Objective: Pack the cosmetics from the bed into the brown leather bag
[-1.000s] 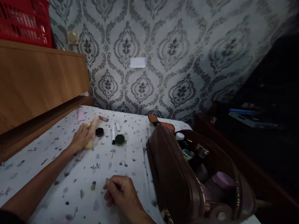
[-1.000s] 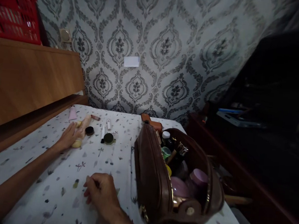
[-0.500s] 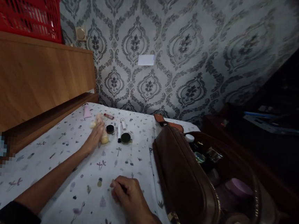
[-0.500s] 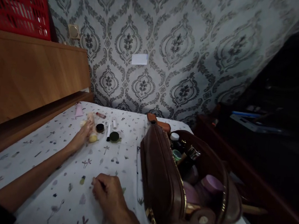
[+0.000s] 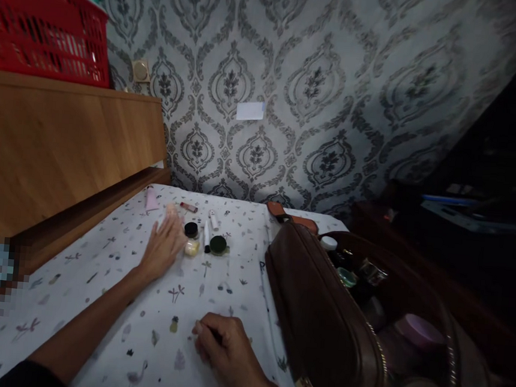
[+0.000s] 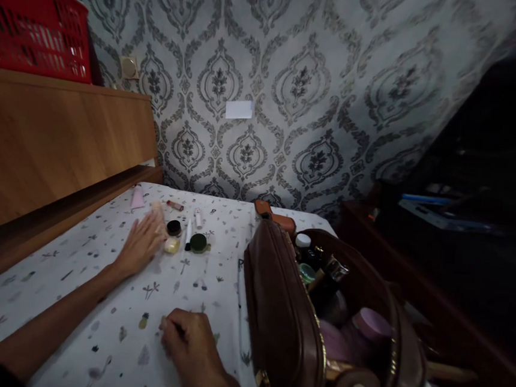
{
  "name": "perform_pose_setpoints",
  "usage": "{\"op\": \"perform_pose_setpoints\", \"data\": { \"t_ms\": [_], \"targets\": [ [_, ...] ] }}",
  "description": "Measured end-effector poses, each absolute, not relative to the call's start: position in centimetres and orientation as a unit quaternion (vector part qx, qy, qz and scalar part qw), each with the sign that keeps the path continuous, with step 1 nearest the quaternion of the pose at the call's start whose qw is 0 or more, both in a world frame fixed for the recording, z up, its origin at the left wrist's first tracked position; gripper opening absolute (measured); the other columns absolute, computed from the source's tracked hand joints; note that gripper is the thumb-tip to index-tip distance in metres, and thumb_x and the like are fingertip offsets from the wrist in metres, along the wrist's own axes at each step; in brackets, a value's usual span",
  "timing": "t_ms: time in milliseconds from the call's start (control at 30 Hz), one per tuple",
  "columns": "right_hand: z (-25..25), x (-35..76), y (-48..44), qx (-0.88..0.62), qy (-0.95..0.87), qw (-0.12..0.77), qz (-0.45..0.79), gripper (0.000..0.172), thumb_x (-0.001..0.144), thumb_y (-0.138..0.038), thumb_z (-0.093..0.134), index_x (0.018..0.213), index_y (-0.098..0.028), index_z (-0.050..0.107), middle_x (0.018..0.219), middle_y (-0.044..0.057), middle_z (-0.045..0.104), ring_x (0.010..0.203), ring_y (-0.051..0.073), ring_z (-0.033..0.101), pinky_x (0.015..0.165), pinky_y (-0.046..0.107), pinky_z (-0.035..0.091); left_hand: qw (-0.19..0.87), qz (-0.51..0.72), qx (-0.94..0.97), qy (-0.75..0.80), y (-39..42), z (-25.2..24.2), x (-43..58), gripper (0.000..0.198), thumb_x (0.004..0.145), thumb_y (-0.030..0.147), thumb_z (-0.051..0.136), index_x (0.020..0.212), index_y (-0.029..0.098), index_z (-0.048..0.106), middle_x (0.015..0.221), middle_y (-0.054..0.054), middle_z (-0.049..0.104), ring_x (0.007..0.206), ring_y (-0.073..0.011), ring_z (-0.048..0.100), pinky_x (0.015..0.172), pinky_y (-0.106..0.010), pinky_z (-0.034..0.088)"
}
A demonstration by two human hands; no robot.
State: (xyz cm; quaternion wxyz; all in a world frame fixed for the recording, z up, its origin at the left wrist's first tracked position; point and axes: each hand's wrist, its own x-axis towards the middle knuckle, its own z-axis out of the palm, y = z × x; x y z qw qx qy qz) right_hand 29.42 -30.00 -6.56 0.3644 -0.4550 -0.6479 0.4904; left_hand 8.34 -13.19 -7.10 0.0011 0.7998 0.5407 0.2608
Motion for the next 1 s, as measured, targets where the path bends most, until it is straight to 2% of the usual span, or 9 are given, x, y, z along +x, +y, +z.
{"op": "perform_pose_setpoints", "data": {
  "t_ms": [100, 167, 233, 333, 500, 667, 833, 900, 1000],
  "targets": [
    [-6.6, 29.5, -29.9, -0.457, -0.653, 0.358, 0.487, 0.035, 0.091, -0.036, 0.048, 0.062, -0.017, 0.053, 0.054, -0.001, 0.051, 0.050, 0.009, 0.045, 0.051, 0.021, 0.034, 0.049, 0.302, 0.725, 0.617, -11.9, -7.9, 6.9, 0.067, 0.099, 0.051, 0.033, 0.153, 0.012, 0.025, 0.162, -0.020, 0.017, 0.151, -0.0363, 0.007, 0.118, -0.063, 0.012],
    [-6.6, 29.5, -29.9, -0.456, -0.654, 0.357, 0.486, 0.033, 0.090, -0.035, 0.047, 0.063, -0.017, 0.054, 0.054, -0.001, 0.052, 0.051, 0.010, 0.046, 0.051, 0.021, 0.034, 0.083, 0.312, 0.712, 0.624, -11.8, -8.4, 6.9, 0.071, 0.098, 0.054, 0.033, 0.153, 0.010, 0.024, 0.162, -0.023, 0.018, 0.151, -0.0369, 0.011, 0.118, -0.060, 0.021],
    [-6.6, 29.5, -29.8, -0.456, -0.654, 0.356, 0.488, 0.033, 0.090, -0.035, 0.047, 0.064, -0.017, 0.055, 0.054, -0.001, 0.051, 0.051, 0.011, 0.047, 0.051, 0.021, 0.034, 0.101, 0.318, 0.727, 0.601, -12.1, -8.7, 7.7, 0.071, 0.099, 0.055, 0.029, 0.154, 0.011, 0.021, 0.162, -0.021, 0.020, 0.150, -0.0323, 0.017, 0.119, -0.053, 0.025],
    [-6.8, 29.5, -29.8, -0.457, -0.648, 0.355, 0.495, 0.033, 0.090, -0.036, 0.046, 0.064, -0.017, 0.054, 0.055, 0.000, 0.052, 0.051, 0.011, 0.046, 0.051, 0.022, 0.034, 0.149, 0.351, 0.760, 0.526, -13.2, -8.6, 9.5, 0.067, 0.100, 0.056, 0.027, 0.154, 0.016, 0.020, 0.162, -0.015, 0.022, 0.150, -0.0247, 0.020, 0.122, -0.044, 0.022],
    [-7.3, 29.5, -29.7, -0.457, -0.654, 0.352, 0.490, 0.036, 0.090, -0.041, 0.045, 0.064, -0.017, 0.054, 0.056, 0.001, 0.053, 0.052, 0.012, 0.047, 0.052, 0.023, 0.034, 0.166, 0.348, 0.798, 0.464, -14.2, -8.5, 10.6, 0.061, 0.100, 0.054, 0.029, 0.152, 0.021, 0.027, 0.163, -0.010, 0.021, 0.151, -0.0244, 0.016, 0.124, -0.045, 0.018],
    [-7.5, 29.5, -29.6, -0.450, -0.656, 0.352, 0.493, 0.039, 0.090, -0.045, 0.045, 0.063, -0.018, 0.052, 0.056, 0.001, 0.053, 0.053, 0.012, 0.047, 0.052, 0.023, 0.035, 0.116, 0.313, 0.798, 0.501, -13.4, -8.9, 9.8, 0.057, 0.101, 0.050, 0.027, 0.151, 0.023, 0.031, 0.162, -0.007, 0.027, 0.150, -0.0197, 0.021, 0.123, -0.037, 0.024],
    [-7.3, 29.7, -29.7, -0.448, -0.656, 0.348, 0.498, 0.038, 0.091, -0.043, 0.046, 0.063, -0.018, 0.052, 0.056, 0.000, 0.052, 0.053, 0.011, 0.046, 0.052, 0.022, 0.034, 0.057, 0.310, 0.734, 0.602, -9.2, -8.7, 7.2, 0.058, 0.102, 0.043, 0.020, 0.150, 0.013, 0.031, 0.160, -0.014, 0.029, 0.150, -0.0248, 0.022, 0.122, -0.045, 0.023],
    [-7.0, 29.7, -29.7, -0.448, -0.658, 0.348, 0.495, 0.037, 0.091, -0.041, 0.046, 0.063, -0.017, 0.053, 0.056, 0.000, 0.052, 0.053, 0.011, 0.046, 0.052, 0.022, 0.035, 0.031, 0.291, 0.704, 0.647, -6.9, -8.2, 5.4, 0.056, 0.102, 0.040, 0.020, 0.149, 0.013, 0.033, 0.158, -0.015, 0.032, 0.150, -0.0283, 0.021, 0.121, -0.051, 0.021],
    [-6.8, 29.6, -29.8, -0.450, -0.658, 0.350, 0.492, 0.034, 0.091, -0.036, 0.047, 0.064, -0.017, 0.055, 0.056, -0.001, 0.053, 0.053, 0.010, 0.048, 0.052, 0.021, 0.035, -0.003, 0.244, 0.681, 0.691, -4.2, -6.7, 2.9, 0.054, 0.101, 0.040, 0.024, 0.147, 0.016, 0.039, 0.154, -0.016, 0.040, 0.148, -0.0344, 0.023, 0.117, -0.057, 0.026]
  ]
}}
